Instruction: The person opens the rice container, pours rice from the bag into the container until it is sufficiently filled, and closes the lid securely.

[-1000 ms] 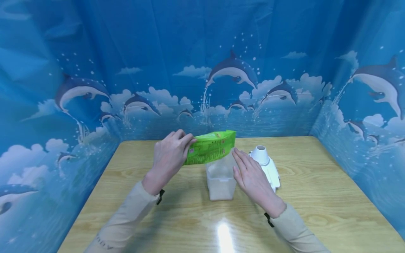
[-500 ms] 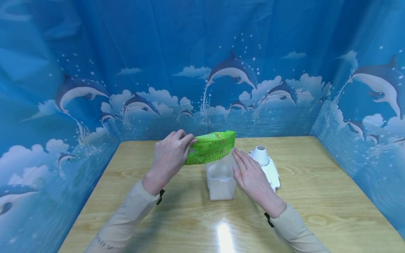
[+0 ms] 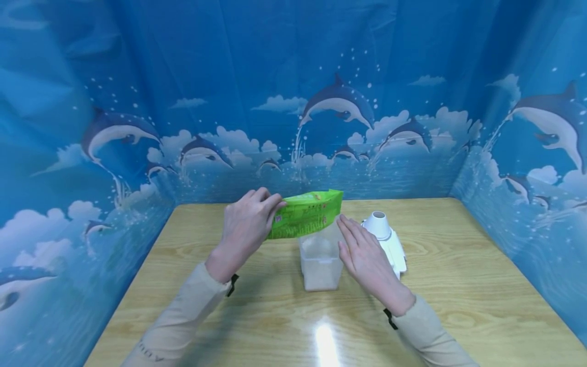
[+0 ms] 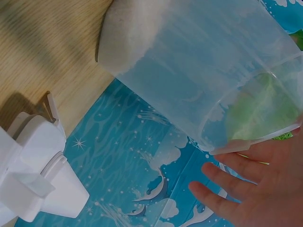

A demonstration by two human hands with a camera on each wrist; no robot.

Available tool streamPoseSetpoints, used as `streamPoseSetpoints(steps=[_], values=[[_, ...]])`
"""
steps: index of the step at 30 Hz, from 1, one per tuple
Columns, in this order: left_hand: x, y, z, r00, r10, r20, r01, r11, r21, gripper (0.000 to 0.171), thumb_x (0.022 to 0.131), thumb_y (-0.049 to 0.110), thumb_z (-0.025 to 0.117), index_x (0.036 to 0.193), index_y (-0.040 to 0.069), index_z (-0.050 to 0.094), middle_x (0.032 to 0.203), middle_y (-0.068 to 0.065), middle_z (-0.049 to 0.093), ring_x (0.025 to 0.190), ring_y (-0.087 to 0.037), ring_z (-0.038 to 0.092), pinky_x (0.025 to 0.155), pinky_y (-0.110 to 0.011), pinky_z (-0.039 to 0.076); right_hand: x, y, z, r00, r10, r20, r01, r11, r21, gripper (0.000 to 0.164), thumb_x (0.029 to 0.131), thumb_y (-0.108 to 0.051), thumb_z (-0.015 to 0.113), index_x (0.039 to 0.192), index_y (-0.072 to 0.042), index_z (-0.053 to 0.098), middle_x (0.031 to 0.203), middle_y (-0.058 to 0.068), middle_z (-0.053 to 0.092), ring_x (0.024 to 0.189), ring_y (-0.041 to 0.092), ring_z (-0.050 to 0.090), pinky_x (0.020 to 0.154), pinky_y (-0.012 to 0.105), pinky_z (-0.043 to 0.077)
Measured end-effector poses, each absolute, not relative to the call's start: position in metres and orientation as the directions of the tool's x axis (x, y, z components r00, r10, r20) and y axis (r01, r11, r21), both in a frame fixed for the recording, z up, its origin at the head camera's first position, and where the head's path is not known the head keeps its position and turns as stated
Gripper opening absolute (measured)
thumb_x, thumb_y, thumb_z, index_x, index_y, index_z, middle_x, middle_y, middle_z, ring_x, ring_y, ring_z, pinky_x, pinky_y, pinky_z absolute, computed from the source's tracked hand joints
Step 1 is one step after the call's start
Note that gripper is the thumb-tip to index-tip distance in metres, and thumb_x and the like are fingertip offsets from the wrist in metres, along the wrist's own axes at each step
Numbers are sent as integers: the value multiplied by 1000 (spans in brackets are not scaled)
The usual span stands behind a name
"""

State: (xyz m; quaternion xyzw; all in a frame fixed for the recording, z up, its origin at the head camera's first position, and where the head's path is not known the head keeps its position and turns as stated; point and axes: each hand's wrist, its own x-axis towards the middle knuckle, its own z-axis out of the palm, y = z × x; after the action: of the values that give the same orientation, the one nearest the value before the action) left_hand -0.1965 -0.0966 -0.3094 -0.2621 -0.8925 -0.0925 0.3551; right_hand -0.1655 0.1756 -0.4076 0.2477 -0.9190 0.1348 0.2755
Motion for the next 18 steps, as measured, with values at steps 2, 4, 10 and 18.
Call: streamPoseSetpoints(steps=[2, 4, 10, 18], values=[[-196, -97, -309, -606, 404, 686, 535, 845, -25, 23, 103, 33, 60, 96, 20, 77, 79, -2, 66, 60, -17, 56, 40, -27, 38, -166, 176, -408, -726, -380, 573, -529, 841, -112, 53, 107, -28, 37, 147, 5, 46, 152, 21, 46, 136, 40, 48, 113, 53, 39], [-196, -97, -309, -603, 405, 687, 535, 845, -28, 22, 103, 33, 60, 96, 20, 76, 79, -2, 66, 60, -17, 56, 40, -27, 38, -166, 176, -407, -727, -380, 572, -528, 841, -114, 53, 107, -28, 37, 147, 5, 46, 153, 21, 46, 136, 40, 47, 113, 53, 39], [-196, -97, -308, -597, 407, 692, 538, 842, -31, 22, 102, 33, 60, 95, 20, 77, 78, -2, 65, 59, -17, 56, 39, -27, 38, -166, 176, -407, -730, -377, 570, -528, 841, -120, 53, 106, -28, 36, 147, 5, 46, 152, 21, 46, 135, 41, 48, 113, 53, 40], [-195, -97, -307, -588, 413, 696, 541, 840, -42, 22, 102, 33, 61, 96, 20, 77, 78, -1, 66, 59, -17, 56, 40, -27, 39, -166, 176, -409, -725, -373, 578, -530, 839, -123, 53, 107, -28, 36, 146, 6, 47, 151, 22, 47, 135, 42, 48, 113, 54, 40]])
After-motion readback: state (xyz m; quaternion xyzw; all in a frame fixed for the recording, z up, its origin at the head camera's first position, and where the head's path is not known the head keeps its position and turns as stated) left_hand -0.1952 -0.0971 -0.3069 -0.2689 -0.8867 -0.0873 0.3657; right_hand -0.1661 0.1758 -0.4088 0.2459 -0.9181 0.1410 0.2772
